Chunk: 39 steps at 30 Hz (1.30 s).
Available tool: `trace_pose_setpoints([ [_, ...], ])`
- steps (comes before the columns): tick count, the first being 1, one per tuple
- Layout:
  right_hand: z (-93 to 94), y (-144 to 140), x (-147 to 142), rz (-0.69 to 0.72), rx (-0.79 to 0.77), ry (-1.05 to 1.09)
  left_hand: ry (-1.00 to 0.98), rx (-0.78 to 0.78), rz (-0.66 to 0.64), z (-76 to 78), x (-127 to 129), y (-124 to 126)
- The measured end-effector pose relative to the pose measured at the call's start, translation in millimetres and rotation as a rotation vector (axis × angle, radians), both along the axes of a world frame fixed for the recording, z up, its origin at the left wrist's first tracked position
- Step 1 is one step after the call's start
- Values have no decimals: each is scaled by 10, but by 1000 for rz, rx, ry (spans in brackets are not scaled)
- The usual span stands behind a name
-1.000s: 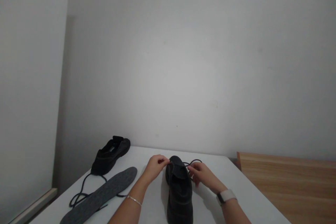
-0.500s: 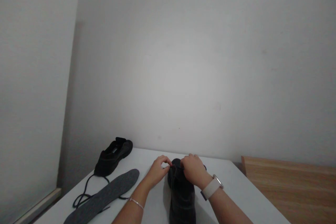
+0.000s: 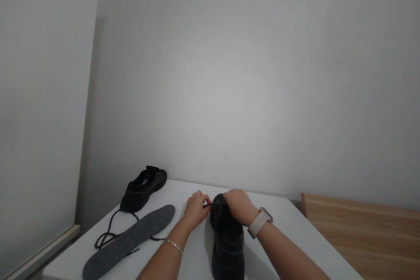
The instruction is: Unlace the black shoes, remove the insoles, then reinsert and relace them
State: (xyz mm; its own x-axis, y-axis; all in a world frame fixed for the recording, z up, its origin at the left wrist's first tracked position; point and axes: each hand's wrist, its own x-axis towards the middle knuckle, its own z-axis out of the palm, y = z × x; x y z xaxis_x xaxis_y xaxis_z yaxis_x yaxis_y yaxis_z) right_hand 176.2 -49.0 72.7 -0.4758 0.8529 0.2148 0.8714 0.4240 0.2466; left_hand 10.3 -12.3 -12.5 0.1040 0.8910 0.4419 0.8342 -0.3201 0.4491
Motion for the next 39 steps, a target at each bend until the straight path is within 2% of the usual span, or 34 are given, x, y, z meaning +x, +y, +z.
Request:
trace_pose_setpoints([
  [5,-38,59,10,-15,-2,30,-74,-87,-23,-38,-5,38],
  [10,-32,42,36,-11,-46,22,-128,-93,-49,-97,-4,104],
  [20,-50,18,-43,-76,4,36,-181,-109,-80,-123,-10,140],
  [26,-59,111,32,-70,39,144,-201,-107,-71,-147,-8,162],
  [31,-96,212,-51,-36,-42,271,-203,-123,-72,-142,4,160],
  [34,-103,231,-109,-22,-71,276,-205,-127,-40,-142,-9,154],
  [39,-114,256,-99,-3,-78,321,-274,-152,134,-197,-95,188],
])
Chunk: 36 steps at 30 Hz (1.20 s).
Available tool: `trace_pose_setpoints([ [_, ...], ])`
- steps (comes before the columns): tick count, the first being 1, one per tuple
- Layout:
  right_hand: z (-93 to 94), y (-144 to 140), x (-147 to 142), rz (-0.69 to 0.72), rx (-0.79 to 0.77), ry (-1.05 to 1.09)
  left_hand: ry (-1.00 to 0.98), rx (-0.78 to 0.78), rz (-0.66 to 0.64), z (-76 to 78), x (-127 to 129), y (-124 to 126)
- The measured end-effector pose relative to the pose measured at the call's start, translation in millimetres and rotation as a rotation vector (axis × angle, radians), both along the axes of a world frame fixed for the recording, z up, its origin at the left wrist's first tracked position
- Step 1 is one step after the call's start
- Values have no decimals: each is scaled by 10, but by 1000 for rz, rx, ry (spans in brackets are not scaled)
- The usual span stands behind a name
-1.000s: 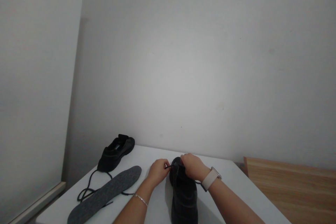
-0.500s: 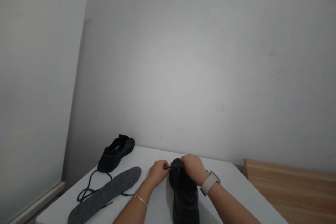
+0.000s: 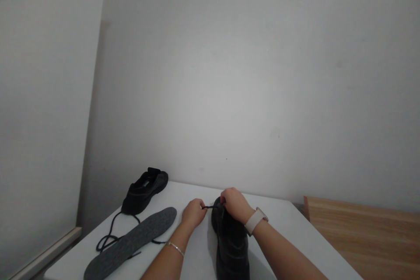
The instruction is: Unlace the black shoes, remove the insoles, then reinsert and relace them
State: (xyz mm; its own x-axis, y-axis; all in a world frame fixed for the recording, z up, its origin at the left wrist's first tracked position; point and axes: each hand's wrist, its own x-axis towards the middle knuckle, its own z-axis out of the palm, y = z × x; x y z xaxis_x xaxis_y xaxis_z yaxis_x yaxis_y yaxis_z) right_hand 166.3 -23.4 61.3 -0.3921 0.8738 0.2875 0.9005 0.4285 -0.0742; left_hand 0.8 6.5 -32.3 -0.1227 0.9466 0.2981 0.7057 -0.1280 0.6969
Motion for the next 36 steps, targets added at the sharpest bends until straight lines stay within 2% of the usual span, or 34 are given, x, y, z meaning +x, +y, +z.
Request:
trace_pose_setpoints([
  [2,-3,14,22,19,4,43,-56,-13,30,-32,-21,37],
  [5,27,14,43,65,47,216,-176,7,-27,-48,3,101],
  [12,324,-121,90,212,151,640,-454,197,-310,108,196,143],
  [17,524,-265,122,270,191,721,-900,185,-594,205,336,95],
  [21,646,-414,116,305,237,744,-1058,144,-700,277,422,17],
  [25,845,-599,107,348,301,779,-1067,132,-750,341,447,-55],
  [31,1225,-834,117,400,415,840,-952,153,-702,371,421,-102],
  [36,1497,-888,107,433,563,867,-824,107,-659,322,463,-99],
])
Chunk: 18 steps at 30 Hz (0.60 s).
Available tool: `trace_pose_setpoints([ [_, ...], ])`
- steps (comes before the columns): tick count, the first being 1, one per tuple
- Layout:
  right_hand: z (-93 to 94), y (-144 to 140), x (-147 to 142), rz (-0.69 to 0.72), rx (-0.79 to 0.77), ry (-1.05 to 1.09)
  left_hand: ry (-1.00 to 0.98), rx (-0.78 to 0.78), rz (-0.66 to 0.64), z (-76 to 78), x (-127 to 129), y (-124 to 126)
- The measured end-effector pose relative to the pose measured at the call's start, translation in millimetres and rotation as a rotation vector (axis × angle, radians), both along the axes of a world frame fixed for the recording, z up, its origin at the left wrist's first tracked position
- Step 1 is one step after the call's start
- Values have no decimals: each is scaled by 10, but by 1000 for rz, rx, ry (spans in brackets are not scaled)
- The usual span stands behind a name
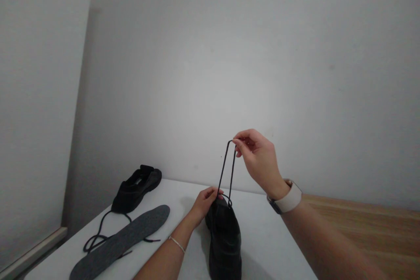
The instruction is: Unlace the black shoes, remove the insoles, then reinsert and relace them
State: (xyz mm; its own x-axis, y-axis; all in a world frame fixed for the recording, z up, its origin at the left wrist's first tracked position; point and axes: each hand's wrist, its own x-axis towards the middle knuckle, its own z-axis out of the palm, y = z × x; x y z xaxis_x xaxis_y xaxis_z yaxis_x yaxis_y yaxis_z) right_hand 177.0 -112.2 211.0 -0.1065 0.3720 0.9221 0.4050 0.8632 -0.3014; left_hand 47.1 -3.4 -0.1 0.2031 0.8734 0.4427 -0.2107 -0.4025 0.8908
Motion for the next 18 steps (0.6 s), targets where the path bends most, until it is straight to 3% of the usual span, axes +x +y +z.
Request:
trace_pose_setpoints([
  [5,176,76,-40,-8,90,67,83,20,-61,-105,9,12],
  [10,212,40,-180,40,66,63,284,98,-57,-69,-21,-91],
  [18,157,-297,-432,134,150,33,235,106,-24,-21,27,-178],
])
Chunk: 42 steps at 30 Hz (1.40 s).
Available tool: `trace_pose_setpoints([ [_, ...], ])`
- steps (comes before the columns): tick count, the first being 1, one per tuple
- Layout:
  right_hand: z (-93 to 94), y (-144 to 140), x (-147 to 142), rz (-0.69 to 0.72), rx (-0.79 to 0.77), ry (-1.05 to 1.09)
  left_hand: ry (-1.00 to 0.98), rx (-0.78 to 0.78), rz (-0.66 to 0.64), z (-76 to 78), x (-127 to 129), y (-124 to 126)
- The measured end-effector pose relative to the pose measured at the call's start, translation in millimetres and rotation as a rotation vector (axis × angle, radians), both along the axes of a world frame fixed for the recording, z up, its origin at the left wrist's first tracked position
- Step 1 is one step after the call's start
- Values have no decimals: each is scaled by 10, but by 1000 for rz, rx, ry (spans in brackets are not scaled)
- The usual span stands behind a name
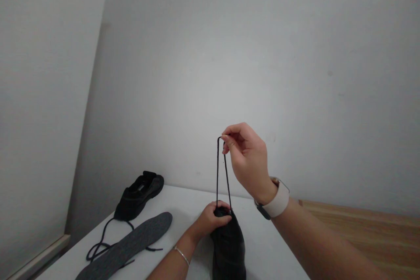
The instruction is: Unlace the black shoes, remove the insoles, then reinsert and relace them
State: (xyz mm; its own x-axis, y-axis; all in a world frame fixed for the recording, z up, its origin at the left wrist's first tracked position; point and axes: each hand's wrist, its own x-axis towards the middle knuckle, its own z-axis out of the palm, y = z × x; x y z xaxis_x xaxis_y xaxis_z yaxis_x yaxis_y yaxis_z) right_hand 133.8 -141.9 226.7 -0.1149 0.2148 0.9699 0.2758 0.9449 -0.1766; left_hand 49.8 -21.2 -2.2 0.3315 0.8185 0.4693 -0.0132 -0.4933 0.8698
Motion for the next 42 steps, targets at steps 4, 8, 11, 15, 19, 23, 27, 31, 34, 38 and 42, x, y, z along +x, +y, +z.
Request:
trace_pose_setpoints([
  [4,-56,-163,-72,43,-3,-11,-12,-10,7,-36,36,38],
  [8,-107,-300,-137,69,18,-51,-50,-28,14,-50,36,54],
  [11,-108,-298,-162,102,-6,-25,-76,-50,-10,-51,42,61],
  [15,-59,-182,-134,171,-119,78,-45,-34,-43,-22,48,51],
  [19,-15,-43,-38,217,-217,161,-99,182,189,182,1,-131],
  [23,-9,70,60,205,-268,231,-274,520,591,663,-47,-511],
  [27,-37,101,80,205,-302,292,-115,662,612,1236,-23,-805],
  [31,-68,80,80,235,-341,311,-107,682,471,1604,68,-870],
  [34,-68,135,143,257,-349,327,-231,566,244,1733,132,-848],
  [38,-55,394,369,283,-333,450,-393,331,9,1787,91,-689],
  [42,-172,788,809,399,-498,669,-596,221,97,1656,-215,-344],
])
